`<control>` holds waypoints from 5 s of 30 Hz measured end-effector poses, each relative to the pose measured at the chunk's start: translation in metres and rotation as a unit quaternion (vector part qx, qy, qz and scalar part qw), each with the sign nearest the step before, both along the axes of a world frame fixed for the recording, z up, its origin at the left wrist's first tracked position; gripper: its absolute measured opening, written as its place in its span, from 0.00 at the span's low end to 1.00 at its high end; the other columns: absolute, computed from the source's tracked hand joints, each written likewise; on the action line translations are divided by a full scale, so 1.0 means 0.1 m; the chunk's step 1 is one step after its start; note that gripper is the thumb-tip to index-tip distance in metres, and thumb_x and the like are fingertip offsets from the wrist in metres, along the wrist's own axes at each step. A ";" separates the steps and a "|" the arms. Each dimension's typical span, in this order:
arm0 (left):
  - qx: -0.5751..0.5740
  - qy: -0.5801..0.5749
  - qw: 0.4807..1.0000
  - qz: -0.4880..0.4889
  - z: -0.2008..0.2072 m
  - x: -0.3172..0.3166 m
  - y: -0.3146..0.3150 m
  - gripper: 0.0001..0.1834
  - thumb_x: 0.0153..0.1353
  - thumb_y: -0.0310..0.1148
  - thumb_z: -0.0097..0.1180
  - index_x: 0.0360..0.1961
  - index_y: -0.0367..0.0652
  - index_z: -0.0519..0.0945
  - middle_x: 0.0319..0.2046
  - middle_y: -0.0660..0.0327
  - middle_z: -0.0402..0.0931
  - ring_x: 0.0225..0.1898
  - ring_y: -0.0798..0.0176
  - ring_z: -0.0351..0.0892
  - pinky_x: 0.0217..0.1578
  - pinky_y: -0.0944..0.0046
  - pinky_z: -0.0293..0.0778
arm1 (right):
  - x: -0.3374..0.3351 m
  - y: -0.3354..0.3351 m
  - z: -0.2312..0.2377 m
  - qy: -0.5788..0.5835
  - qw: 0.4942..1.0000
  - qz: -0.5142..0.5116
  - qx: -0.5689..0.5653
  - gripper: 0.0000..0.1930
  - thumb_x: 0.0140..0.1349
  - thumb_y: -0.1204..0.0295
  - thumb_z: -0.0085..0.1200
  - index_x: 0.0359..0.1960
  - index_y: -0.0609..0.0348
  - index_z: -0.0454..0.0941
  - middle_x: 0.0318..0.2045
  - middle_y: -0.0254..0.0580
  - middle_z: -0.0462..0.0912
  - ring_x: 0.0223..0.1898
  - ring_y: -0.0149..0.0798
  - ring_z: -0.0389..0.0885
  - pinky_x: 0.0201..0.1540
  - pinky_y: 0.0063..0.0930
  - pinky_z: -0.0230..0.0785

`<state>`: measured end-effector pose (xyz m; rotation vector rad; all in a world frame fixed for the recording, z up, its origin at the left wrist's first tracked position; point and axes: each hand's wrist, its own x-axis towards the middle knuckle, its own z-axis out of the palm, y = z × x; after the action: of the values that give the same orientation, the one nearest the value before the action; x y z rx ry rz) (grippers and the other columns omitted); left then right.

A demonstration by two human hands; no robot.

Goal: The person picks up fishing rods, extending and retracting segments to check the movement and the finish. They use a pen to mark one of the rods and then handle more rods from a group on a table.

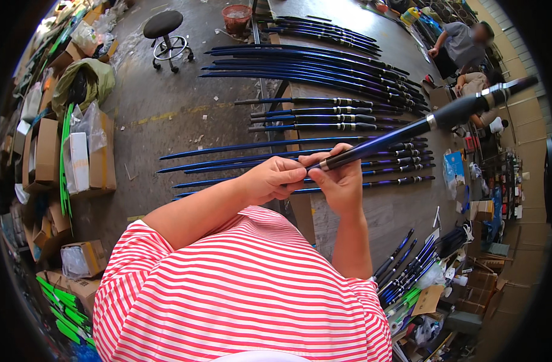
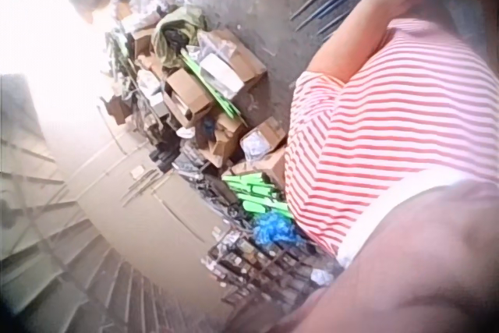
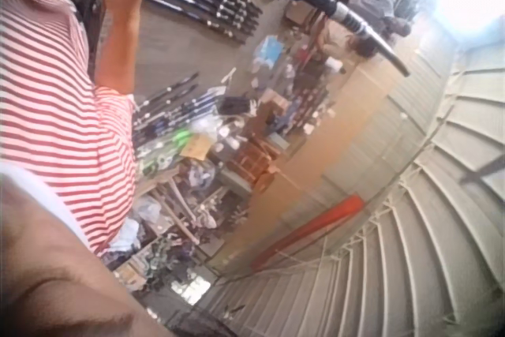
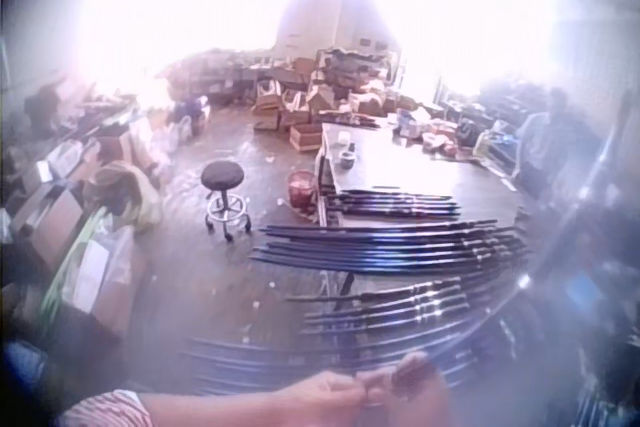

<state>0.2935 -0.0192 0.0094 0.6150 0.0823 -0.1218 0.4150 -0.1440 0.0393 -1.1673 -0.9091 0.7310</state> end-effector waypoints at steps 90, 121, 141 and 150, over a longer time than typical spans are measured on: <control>0.298 0.142 0.943 0.041 -0.35 -0.27 0.33 0.20 0.62 0.44 0.43 0.28 0.36 0.76 0.11 0.68 0.62 0.12 0.77 0.55 0.14 0.76 0.49 | 0.18 -0.01 -0.43 0.114 0.993 -0.002 0.019 0.25 0.54 0.70 0.56 0.52 0.62 0.61 0.41 0.45 0.75 0.44 0.32 0.73 0.46 0.25 0.67; 0.152 0.039 0.911 0.382 -0.14 -0.79 1.65 0.13 0.63 0.38 0.43 0.41 0.39 0.70 0.44 0.46 0.71 0.44 0.53 0.75 0.39 0.58 0.78 | 0.67 -0.85 -0.43 0.041 0.942 0.117 -0.311 0.15 0.61 0.61 0.47 0.28 0.61 0.78 0.12 0.26 0.68 0.15 0.18 0.60 0.17 0.14 0.50; -0.051 0.115 0.986 0.110 0.55 0.37 -0.21 0.26 0.64 0.52 0.32 0.39 0.41 0.73 0.37 0.59 0.74 0.36 0.68 0.71 0.38 0.65 0.71 | -0.01 -0.02 0.41 -0.133 0.986 -0.093 0.029 0.09 0.63 0.70 0.43 0.31 0.65 0.70 0.34 0.43 0.79 0.41 0.39 0.76 0.45 0.26 0.67; 0.611 0.124 0.771 0.127 -0.30 -0.12 0.32 0.30 0.63 0.49 0.37 0.10 0.39 0.69 0.08 0.58 0.62 0.12 0.62 0.60 0.17 0.62 0.60 | 0.38 -0.20 0.38 0.053 0.967 -0.225 0.107 0.13 0.62 0.62 0.45 0.33 0.61 0.69 0.35 0.57 0.78 0.38 0.43 0.78 0.44 0.31 0.69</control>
<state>0.2819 0.0124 -0.0208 1.8962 0.5309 0.1460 0.4535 -0.1639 0.0777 -1.0775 -0.5851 0.3137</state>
